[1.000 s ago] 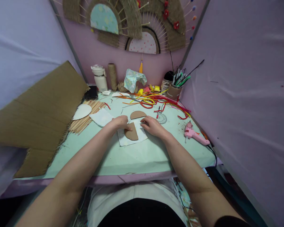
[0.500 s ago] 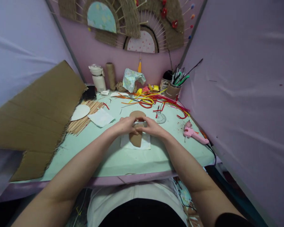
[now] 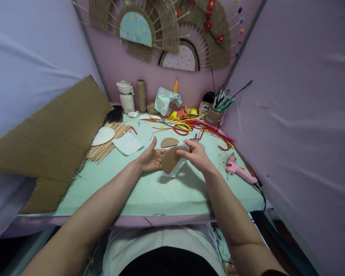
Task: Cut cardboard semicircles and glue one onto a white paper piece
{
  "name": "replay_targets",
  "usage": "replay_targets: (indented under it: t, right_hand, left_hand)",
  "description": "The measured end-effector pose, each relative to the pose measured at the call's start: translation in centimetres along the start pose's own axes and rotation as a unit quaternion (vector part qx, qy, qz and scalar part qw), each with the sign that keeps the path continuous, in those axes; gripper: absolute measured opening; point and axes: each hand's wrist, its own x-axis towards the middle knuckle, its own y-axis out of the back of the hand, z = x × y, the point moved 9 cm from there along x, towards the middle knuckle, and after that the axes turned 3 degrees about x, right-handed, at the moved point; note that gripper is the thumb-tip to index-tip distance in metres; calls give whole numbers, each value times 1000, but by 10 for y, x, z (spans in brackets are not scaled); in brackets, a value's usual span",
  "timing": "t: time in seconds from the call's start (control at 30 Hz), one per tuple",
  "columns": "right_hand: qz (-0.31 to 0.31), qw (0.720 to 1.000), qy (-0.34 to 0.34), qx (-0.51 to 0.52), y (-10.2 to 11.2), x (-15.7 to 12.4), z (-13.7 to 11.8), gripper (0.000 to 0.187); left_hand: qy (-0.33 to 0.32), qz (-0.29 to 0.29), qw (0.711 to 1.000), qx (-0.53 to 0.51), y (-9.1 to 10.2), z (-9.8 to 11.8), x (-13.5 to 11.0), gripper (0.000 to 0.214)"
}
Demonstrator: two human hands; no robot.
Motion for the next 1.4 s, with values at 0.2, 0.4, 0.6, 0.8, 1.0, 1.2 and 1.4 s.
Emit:
replay_targets:
  t: [0.2,0.4,0.6,0.8,1.0,1.2,1.4]
  right_hand:
    - [53,994,-10,98,3,-3,-26,33]
    - [128,977,-11,172,7,-2,-28,38]
    - [178,979,-38,94,16,-12,5,43]
    - [220,971,-52,71,19,-28,23,39]
    - [247,966,-81,12,20,-52,39,36]
    - [180,981,-75,-17,12,-75,25,31]
    - [168,968,-85,-168,8,-78,30,27]
  left_hand:
    - [44,-23,997,-55,-13,-17,4,84]
    - [-3,-49,999,5,-20,-6,-8,103]
    - [-110,45,991,63,-10,16,-10,112]
    - [-169,37,985,-22,-10,21,-10,79]
    - [-143,98,984,36,-8,9,-8,77]
    - [-175,114,962,176,-20,18,-36,77]
    - [-161,175,901,363,-8,25,-43,73]
